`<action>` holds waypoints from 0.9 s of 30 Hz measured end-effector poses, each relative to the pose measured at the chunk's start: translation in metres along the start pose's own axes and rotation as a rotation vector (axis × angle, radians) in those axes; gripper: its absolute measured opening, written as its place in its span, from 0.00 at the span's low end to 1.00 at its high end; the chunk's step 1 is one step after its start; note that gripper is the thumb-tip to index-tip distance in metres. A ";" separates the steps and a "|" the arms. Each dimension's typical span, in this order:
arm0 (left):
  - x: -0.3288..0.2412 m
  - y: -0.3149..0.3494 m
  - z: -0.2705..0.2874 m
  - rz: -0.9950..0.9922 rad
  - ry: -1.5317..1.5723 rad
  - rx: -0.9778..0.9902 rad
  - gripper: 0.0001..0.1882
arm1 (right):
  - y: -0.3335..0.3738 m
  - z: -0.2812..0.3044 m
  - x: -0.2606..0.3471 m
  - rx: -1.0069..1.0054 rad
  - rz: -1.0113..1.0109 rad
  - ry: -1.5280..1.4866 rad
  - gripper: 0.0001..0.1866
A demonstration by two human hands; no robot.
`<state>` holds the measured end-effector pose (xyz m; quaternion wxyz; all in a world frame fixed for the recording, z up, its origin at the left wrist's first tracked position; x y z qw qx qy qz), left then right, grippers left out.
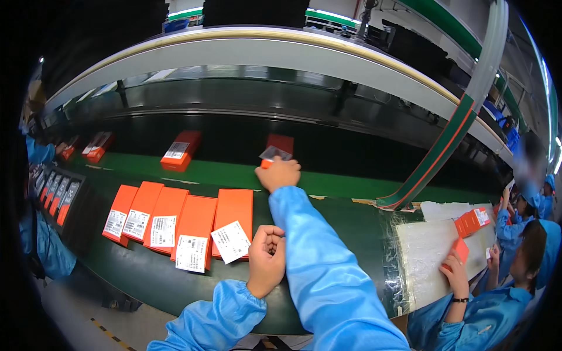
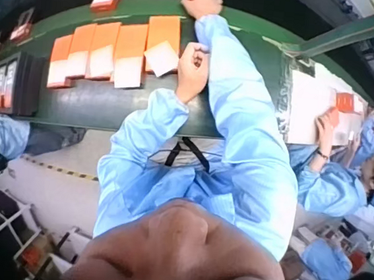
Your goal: Applying shipping or identification labels to orange product boxes on an assembly line.
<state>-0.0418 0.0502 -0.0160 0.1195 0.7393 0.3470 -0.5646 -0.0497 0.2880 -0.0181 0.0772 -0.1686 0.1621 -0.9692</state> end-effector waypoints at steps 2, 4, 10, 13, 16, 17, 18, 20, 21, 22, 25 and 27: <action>0.009 0.000 0.004 0.123 0.035 0.017 0.06 | 0.014 0.036 -0.022 -0.140 -0.030 -0.174 0.35; 0.011 0.000 0.015 0.152 -0.004 -0.010 0.08 | 0.055 0.064 -0.047 -0.230 0.047 -0.295 0.36; 0.029 0.004 0.010 0.063 -0.185 -0.045 0.13 | 0.211 0.138 -0.131 -0.203 0.199 -0.294 0.32; 0.036 0.015 -0.016 0.125 -0.219 0.135 0.12 | 0.219 0.143 -0.179 -0.266 -0.051 -0.594 0.23; 0.035 0.028 -0.026 0.189 -0.161 0.244 0.12 | 0.218 0.159 -0.183 -0.349 -0.199 -1.011 0.25; 0.033 0.032 -0.030 0.225 -0.118 0.268 0.12 | 0.218 0.160 -0.180 -0.310 -0.232 -1.154 0.28; 0.030 0.035 -0.033 0.261 -0.075 0.291 0.11 | 0.217 0.161 -0.179 -0.267 -0.264 -1.297 0.30; 0.024 0.038 -0.034 0.357 -0.043 0.342 0.09 | 0.217 0.162 -0.170 -0.160 -0.229 -1.311 0.33; 0.022 0.039 -0.034 0.405 -0.026 0.368 0.08 | 0.216 0.162 -0.165 -0.114 -0.231 -1.351 0.33; 0.021 0.039 -0.033 0.432 -0.007 0.379 0.07 | 0.217 0.160 -0.160 -0.063 -0.237 -1.390 0.34; 0.028 0.038 -0.034 0.529 0.026 0.455 0.06 | 0.217 0.157 -0.159 -0.002 -0.278 -1.433 0.32; 0.037 0.046 -0.037 0.566 0.060 0.542 0.07 | 0.221 0.153 -0.161 0.039 -0.325 -1.460 0.31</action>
Point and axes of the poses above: each hand's wrist, its own y-axis away from the middle knuckle, its own z-axis out of the back of the hand, x = y × z, the point moved 10 cm from there along -y, towards the middle knuckle, and after that the axes turned 11 degrees about -x, right-handed, at the moved point
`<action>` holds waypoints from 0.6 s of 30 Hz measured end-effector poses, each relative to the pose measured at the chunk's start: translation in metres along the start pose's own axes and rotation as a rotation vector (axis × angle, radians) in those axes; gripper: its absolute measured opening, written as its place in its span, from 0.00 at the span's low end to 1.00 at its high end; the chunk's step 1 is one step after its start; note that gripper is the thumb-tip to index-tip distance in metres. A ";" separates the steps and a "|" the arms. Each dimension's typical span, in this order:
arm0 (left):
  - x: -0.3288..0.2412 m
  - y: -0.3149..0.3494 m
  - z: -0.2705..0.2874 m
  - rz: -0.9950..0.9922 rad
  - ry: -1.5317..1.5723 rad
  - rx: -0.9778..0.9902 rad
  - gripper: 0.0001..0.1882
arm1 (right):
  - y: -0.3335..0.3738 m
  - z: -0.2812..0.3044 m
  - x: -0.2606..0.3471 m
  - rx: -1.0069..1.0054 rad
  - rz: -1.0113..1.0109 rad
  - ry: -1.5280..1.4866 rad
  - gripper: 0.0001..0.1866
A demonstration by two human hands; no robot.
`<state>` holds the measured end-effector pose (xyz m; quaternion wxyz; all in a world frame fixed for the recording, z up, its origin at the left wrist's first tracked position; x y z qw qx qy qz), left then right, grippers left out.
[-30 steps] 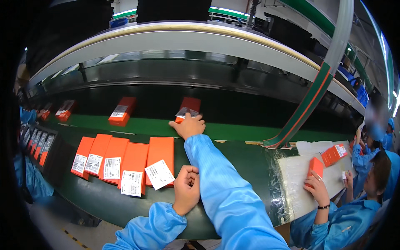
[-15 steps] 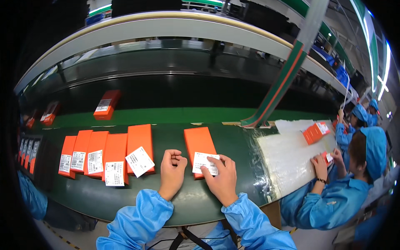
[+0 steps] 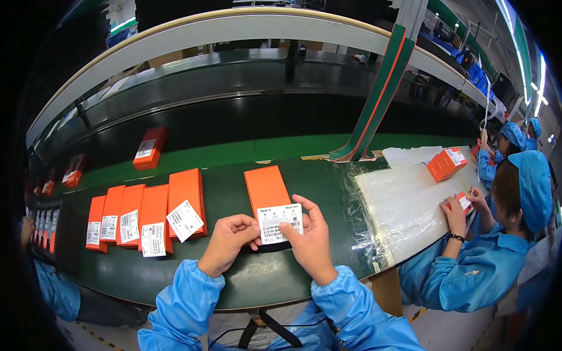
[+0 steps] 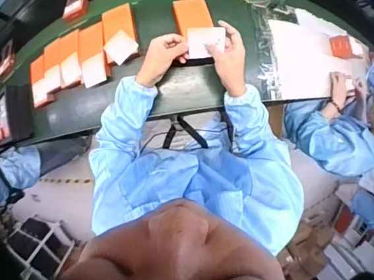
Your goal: Applying shipping or identification labels to orange product boxes on an assembly line.
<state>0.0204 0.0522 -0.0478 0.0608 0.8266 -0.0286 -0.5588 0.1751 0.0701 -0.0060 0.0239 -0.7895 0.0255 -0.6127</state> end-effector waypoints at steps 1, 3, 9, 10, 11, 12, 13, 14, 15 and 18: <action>0.001 0.001 -0.004 0.011 0.009 0.047 0.08 | 0.001 0.001 -0.002 0.005 -0.036 -0.019 0.30; 0.005 0.008 -0.015 0.127 0.146 0.152 0.08 | 0.005 -0.003 -0.010 0.068 -0.180 -0.116 0.29; 0.022 0.024 -0.032 0.401 0.280 0.370 0.13 | 0.031 -0.023 -0.028 0.332 -0.550 -0.263 0.23; 0.023 0.027 -0.037 0.420 0.294 0.450 0.13 | 0.030 -0.023 -0.026 0.341 -0.515 -0.224 0.23; 0.025 0.029 -0.041 0.438 0.308 0.531 0.13 | 0.031 -0.023 -0.024 0.350 -0.480 -0.185 0.23; 0.027 0.032 -0.043 0.459 0.348 0.596 0.13 | 0.032 -0.023 -0.022 0.358 -0.445 -0.145 0.22; 0.027 0.026 -0.036 0.404 0.259 0.497 0.12 | 0.028 -0.020 -0.019 0.310 -0.360 -0.089 0.22; 0.024 0.022 -0.032 0.349 0.171 0.398 0.12 | 0.026 -0.016 -0.016 0.261 -0.274 -0.033 0.22; 0.020 0.019 -0.028 0.293 0.084 0.301 0.11 | 0.024 -0.012 -0.012 0.210 -0.189 0.023 0.21; 0.004 0.015 -0.018 0.090 0.135 -0.058 0.07 | 0.026 0.017 -0.002 -0.073 0.116 0.324 0.20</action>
Point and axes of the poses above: each hand's wrist, its own y-axis away from the middle knuckle, its own z-axis out of the back of the hand, x = y × z, the point moved 10 cm from there along -y, towards the middle knuckle, and after that the axes turned 11 degrees about -x, right-handed, at the moved point
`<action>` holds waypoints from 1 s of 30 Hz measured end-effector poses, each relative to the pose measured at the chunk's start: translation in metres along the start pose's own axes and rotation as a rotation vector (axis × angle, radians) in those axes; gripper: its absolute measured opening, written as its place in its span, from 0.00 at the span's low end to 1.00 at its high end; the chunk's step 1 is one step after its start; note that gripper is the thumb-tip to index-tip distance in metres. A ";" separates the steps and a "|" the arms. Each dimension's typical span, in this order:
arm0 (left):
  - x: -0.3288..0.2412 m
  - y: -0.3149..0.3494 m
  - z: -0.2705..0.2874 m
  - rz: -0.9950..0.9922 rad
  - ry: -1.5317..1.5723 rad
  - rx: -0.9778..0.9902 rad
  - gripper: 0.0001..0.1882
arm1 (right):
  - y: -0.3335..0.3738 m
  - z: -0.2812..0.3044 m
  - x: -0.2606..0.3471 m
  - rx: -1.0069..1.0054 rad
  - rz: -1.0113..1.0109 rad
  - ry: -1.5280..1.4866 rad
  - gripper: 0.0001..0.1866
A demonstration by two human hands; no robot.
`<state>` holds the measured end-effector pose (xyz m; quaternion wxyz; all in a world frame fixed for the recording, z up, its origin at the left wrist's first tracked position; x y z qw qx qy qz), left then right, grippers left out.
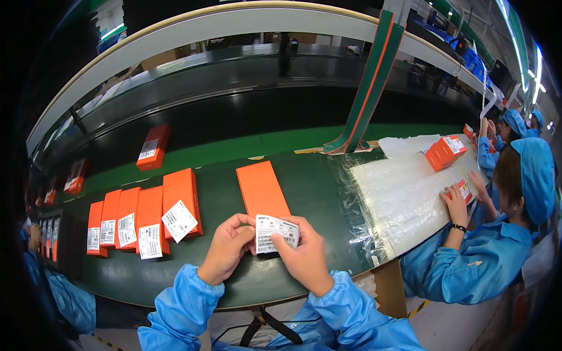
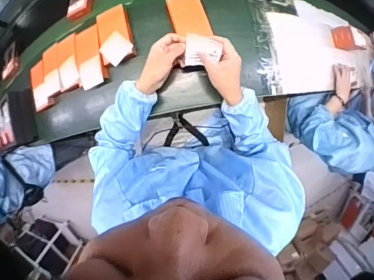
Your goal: Applying shipping or identification labels to orange product boxes on an assembly line.
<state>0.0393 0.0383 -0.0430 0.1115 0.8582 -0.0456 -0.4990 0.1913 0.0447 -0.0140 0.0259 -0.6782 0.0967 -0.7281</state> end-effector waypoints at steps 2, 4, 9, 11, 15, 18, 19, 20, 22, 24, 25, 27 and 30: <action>-0.007 0.005 -0.007 -0.169 -0.158 0.004 0.07 | 0.008 0.006 0.005 -0.007 0.041 0.107 0.18; -0.005 0.009 -0.009 -0.244 -0.322 0.002 0.08 | 0.016 0.009 0.009 0.006 0.029 -0.051 0.18; -0.005 0.021 -0.019 -0.157 -0.286 0.009 0.09 | 0.032 0.001 -0.013 0.155 -0.662 -0.824 0.19; 0.001 0.023 -0.024 -0.126 -0.412 0.011 0.08 | 0.027 0.012 -0.018 0.147 -0.345 -0.430 0.14; -0.011 0.029 -0.009 -0.250 -0.605 -0.153 0.07 | 0.022 0.081 -0.017 -0.018 -0.230 0.052 0.06; -0.028 0.016 0.030 -0.241 -0.380 -0.392 0.06 | 0.017 0.171 0.003 0.001 -0.208 0.256 0.05; -0.031 0.007 0.033 -0.181 -0.365 -0.456 0.07 | 0.022 0.200 -0.004 0.116 -0.340 0.398 0.07; -0.028 0.001 0.035 -0.146 -0.339 -0.475 0.07 | 0.028 0.222 -0.012 0.232 -0.400 0.606 0.11; -0.018 -0.010 0.042 -0.074 -0.290 -0.513 0.07 | 0.014 0.219 0.005 0.174 -0.298 0.700 0.15; -0.015 -0.016 0.032 -0.089 -0.284 -0.514 0.07 | -0.004 0.202 0.012 0.067 -0.207 0.608 0.14; -0.014 -0.016 0.030 -0.096 -0.285 -0.522 0.07 | -0.015 0.184 0.005 0.049 -0.148 0.479 0.14; -0.015 -0.019 0.023 -0.114 -0.286 -0.532 0.07 | -0.039 0.143 -0.022 0.023 -0.162 0.075 0.12; -0.015 -0.021 0.023 -0.115 -0.310 -0.547 0.06 | -0.067 0.093 -0.036 0.039 -0.096 -0.001 0.11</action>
Point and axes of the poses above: each hand's wrist, its own y-axis away from the middle knuckle, its own z-axis out of the back of the hand, x = y × z, the point moved 10 cm from there along -y, towards the middle knuckle, and after that the axes turned 11 degrees about -x, right-handed, at the moved point
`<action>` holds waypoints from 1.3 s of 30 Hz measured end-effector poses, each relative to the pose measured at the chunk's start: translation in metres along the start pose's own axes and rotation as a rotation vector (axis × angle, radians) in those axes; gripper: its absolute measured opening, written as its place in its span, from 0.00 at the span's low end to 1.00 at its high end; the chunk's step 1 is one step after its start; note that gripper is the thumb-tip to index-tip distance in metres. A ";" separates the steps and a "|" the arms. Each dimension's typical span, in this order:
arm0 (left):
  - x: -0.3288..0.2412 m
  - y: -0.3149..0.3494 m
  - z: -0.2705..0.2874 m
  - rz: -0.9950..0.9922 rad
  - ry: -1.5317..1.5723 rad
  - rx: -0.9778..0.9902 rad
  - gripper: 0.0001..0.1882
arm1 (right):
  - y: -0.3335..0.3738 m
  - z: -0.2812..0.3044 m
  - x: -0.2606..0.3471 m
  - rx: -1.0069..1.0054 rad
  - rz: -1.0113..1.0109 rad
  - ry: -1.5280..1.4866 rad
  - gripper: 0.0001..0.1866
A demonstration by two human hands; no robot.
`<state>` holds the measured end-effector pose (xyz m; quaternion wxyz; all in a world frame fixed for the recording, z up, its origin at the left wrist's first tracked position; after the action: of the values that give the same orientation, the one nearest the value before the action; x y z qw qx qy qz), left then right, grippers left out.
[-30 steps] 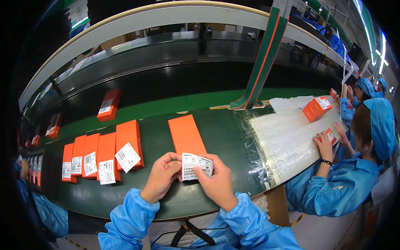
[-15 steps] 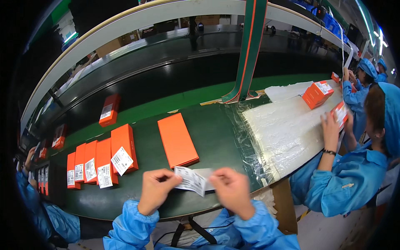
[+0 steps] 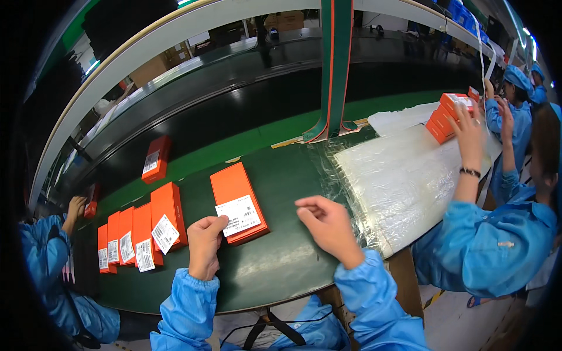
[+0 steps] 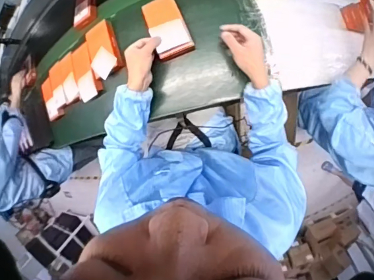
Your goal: Applying shipping or identification labels to orange product boxes on an assembly line.
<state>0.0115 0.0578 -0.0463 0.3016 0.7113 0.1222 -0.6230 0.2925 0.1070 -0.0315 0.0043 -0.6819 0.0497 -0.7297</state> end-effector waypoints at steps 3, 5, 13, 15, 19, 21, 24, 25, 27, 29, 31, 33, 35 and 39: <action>0.002 -0.001 -0.001 0.009 -0.009 0.005 0.06 | -0.008 -0.020 -0.006 0.020 -0.020 0.046 0.11; 0.003 -0.003 -0.001 0.010 -0.009 0.011 0.06 | -0.003 -0.026 -0.004 0.036 -0.046 0.100 0.11; 0.003 -0.005 -0.001 0.012 -0.027 0.008 0.05 | 0.000 -0.019 -0.008 0.009 0.019 0.105 0.11; 0.002 -0.004 0.001 0.012 -0.022 0.005 0.05 | 0.001 -0.021 -0.006 0.013 0.020 0.129 0.11; 0.002 -0.003 -0.002 0.011 -0.032 0.007 0.05 | 0.000 -0.020 -0.010 0.015 0.020 0.128 0.11; 0.001 -0.005 -0.004 -0.008 -0.049 0.009 0.06 | -0.002 -0.017 -0.012 0.013 0.026 0.131 0.11; 0.003 -0.007 -0.005 -0.063 -0.102 0.016 0.07 | -0.001 -0.017 -0.010 -0.001 0.029 0.149 0.11; 0.001 -0.008 -0.004 -0.095 -0.128 0.021 0.08 | -0.001 -0.018 -0.009 -0.002 0.031 0.148 0.11; -0.011 -0.005 -0.002 -0.256 -0.274 0.004 0.09 | 0.000 -0.019 -0.009 -0.003 0.035 0.147 0.10; -0.034 0.007 -0.006 -0.514 -0.506 -0.044 0.10 | 0.000 -0.020 -0.011 -0.027 0.027 0.168 0.12; -0.048 0.023 -0.012 -0.738 -0.724 -0.068 0.17 | 0.004 -0.030 0.003 -0.033 0.120 0.258 0.13; -0.054 0.026 -0.013 -0.696 -0.725 -0.117 0.32 | 0.013 -0.048 0.036 -0.047 0.326 0.421 0.16; -0.056 0.018 -0.004 -0.686 -0.689 -0.090 0.34 | 0.024 -0.086 0.049 -0.016 0.448 0.573 0.28; -0.001 -0.028 0.025 -0.217 -0.202 -0.006 0.25 | 0.029 -0.140 0.059 -0.024 0.495 0.917 0.38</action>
<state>-0.0248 0.0653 -0.0545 0.2451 0.6268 0.1693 -0.7200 0.1467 0.0829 0.0154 0.1466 -0.2600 0.2147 -0.9300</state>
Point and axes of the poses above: each hand's wrist, its own y-axis away from the middle knuckle, its own z-axis out of the back of the hand, x = y × z, the point moved 10 cm from there along -y, towards the middle knuckle, and after that the axes turned 11 degrees about -x, right-handed, at the moved point
